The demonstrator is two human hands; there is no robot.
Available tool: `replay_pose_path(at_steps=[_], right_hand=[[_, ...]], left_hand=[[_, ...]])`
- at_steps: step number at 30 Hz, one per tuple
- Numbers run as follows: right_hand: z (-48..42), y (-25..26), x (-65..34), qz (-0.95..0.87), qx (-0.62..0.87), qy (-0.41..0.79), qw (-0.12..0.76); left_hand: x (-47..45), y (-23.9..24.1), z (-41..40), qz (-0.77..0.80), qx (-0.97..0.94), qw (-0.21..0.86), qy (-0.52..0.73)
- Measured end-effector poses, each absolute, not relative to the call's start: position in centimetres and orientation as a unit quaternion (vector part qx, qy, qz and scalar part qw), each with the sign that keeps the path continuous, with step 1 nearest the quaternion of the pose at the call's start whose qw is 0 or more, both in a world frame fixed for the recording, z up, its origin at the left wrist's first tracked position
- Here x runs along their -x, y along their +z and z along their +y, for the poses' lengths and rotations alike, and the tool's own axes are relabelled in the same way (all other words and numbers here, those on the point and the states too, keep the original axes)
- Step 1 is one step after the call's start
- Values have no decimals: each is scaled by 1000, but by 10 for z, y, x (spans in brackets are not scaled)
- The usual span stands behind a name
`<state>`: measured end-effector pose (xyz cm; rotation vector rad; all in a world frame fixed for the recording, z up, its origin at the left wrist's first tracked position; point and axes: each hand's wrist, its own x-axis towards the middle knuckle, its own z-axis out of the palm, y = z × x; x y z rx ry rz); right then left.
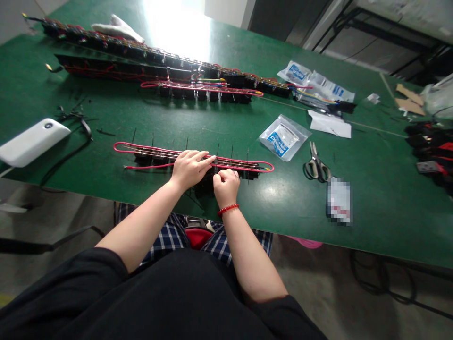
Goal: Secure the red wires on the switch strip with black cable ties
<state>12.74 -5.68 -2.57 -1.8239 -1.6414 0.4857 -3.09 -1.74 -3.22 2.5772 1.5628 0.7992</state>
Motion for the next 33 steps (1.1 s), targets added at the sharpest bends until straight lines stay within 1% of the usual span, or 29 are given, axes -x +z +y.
replay_pose_path(at_steps=[8,16,24,33], right_hand=[[-57,-25,-128,-635,693,178,293],[-59,-28,-128,-645,685,163,296],[-60,-26,-128,-664,680,151,271],[-64,-24,-128,-652,679,162,295]], left_hand=[[30,-30,-18,503,-824,21,259],[30,-29,-18,503,-826,25,252],[30,-29,-19,501,-825,24,261],[30,-31,-18,497,-827,15,263]])
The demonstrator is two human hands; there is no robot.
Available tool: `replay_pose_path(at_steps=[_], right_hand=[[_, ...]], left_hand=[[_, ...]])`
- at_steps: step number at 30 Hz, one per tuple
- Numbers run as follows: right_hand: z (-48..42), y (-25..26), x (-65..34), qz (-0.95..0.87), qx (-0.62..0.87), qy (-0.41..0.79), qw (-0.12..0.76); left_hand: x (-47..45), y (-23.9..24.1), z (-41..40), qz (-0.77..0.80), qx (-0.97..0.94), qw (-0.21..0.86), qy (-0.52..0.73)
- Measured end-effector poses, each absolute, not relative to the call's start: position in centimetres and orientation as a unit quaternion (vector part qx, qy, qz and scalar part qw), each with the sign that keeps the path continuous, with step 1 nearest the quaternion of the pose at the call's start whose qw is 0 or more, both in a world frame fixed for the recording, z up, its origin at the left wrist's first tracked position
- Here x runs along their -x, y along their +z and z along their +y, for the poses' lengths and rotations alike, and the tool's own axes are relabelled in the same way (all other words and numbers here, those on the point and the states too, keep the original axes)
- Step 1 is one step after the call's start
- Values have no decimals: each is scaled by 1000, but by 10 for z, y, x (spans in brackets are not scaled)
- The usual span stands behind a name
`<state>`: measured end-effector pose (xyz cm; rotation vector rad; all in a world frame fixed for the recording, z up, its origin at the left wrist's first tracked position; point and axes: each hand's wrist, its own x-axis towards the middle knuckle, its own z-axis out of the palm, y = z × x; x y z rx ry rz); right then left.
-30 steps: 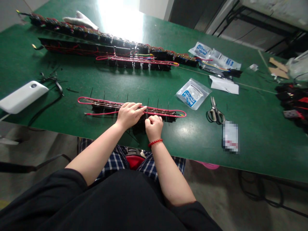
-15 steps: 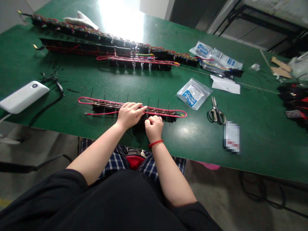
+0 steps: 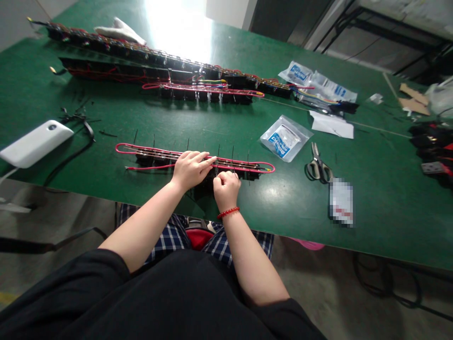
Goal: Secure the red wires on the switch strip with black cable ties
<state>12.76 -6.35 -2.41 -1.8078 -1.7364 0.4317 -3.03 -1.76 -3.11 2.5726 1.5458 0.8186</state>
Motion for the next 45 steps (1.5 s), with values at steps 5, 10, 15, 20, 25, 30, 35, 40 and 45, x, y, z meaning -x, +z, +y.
replay_pose_path(at_steps=[5,10,15,20,25,30,35,40,45], right_hand=[[-65,-24,-127,-646,679,168,305],[-64,-25,-126,-641,683,168,309],[-64,-26,-127,-645,683,167,299],[-63,-27,-127,-649,678,169,300],[-62,-27,-128,-650,677,171,300],[-62,-26,-128,-649,682,174,288],[-62,-27,-128,-648,680,179,292],[-61,-26,-128,-656,680,177,278],[-61,-26,-129,-660,674,177,279]], left_hand=[[29,-31,-18,502,-826,4,258],[28,-30,-18,499,-826,-6,262],[29,-32,-18,497,-825,-13,269],[28,-33,-17,501,-821,-16,275],[28,-33,-17,500,-822,-25,273],[27,-34,-17,498,-821,-36,278],[27,-34,-17,500,-820,-21,277],[27,-34,-17,500,-820,-27,278],[27,-33,-17,496,-823,-38,274]])
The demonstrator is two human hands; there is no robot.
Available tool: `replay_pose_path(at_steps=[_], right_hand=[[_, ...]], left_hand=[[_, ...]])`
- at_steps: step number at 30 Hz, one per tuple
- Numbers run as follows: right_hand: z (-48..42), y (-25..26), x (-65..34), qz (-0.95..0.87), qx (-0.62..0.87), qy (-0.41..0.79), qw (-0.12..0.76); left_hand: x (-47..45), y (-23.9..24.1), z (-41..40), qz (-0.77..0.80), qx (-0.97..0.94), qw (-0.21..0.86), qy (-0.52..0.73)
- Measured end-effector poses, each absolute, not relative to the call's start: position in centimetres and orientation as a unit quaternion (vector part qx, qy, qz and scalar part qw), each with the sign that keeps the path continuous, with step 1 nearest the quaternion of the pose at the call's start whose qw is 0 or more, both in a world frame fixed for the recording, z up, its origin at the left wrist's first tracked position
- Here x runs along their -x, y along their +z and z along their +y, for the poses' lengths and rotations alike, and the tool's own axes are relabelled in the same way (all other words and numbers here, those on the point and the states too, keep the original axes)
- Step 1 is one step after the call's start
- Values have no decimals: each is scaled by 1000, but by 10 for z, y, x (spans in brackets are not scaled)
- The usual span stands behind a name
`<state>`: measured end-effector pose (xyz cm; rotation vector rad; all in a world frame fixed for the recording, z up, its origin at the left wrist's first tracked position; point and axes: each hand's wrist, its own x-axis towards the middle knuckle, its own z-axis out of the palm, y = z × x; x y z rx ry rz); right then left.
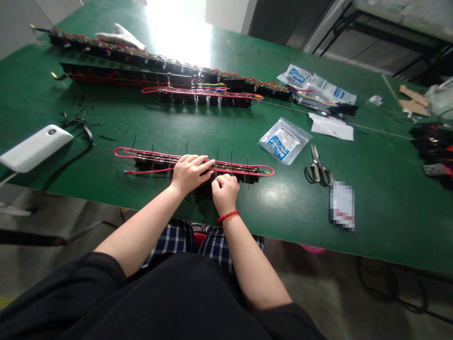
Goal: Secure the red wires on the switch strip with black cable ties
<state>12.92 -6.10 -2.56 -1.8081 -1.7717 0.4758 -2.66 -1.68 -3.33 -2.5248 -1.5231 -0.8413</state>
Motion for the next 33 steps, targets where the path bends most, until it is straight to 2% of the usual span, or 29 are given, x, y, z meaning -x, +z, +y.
replay_pose_path(at_steps=[33], right_hand=[[-65,-25,-127,-650,688,176,271]], left_hand=[[29,-31,-18,-523,809,33,-265]])
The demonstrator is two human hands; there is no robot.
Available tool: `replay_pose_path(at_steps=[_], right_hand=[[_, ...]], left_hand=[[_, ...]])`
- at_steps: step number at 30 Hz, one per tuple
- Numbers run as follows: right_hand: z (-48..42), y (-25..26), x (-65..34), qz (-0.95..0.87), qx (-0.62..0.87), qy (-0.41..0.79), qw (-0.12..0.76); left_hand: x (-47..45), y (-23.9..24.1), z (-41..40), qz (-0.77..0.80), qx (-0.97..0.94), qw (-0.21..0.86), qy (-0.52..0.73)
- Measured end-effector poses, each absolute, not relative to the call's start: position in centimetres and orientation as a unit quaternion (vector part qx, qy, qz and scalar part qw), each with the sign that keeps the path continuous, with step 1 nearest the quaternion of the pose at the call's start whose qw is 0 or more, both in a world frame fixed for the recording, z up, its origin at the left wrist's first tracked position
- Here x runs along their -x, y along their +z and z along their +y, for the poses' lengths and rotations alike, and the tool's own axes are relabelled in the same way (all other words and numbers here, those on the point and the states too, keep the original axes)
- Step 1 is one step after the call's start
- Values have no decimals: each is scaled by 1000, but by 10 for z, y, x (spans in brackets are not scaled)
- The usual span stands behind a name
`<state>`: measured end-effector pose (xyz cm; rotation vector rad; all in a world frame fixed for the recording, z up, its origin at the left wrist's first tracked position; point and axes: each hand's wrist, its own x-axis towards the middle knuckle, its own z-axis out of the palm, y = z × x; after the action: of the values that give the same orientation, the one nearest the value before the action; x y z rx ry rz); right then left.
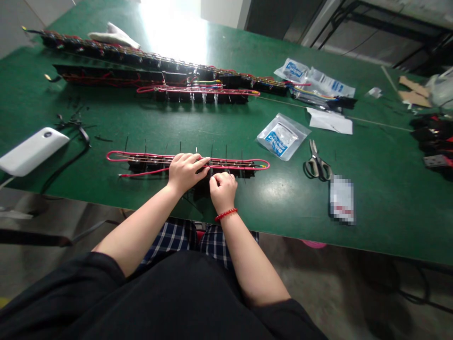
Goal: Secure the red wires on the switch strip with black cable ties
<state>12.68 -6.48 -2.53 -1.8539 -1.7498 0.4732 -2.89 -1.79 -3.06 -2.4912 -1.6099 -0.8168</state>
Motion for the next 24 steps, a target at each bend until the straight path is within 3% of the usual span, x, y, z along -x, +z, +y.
replay_pose_path(at_steps=[24], right_hand=[[-66,-24,-126,-662,683,173,257]], left_hand=[[30,-29,-21,-528,804,28,-273]])
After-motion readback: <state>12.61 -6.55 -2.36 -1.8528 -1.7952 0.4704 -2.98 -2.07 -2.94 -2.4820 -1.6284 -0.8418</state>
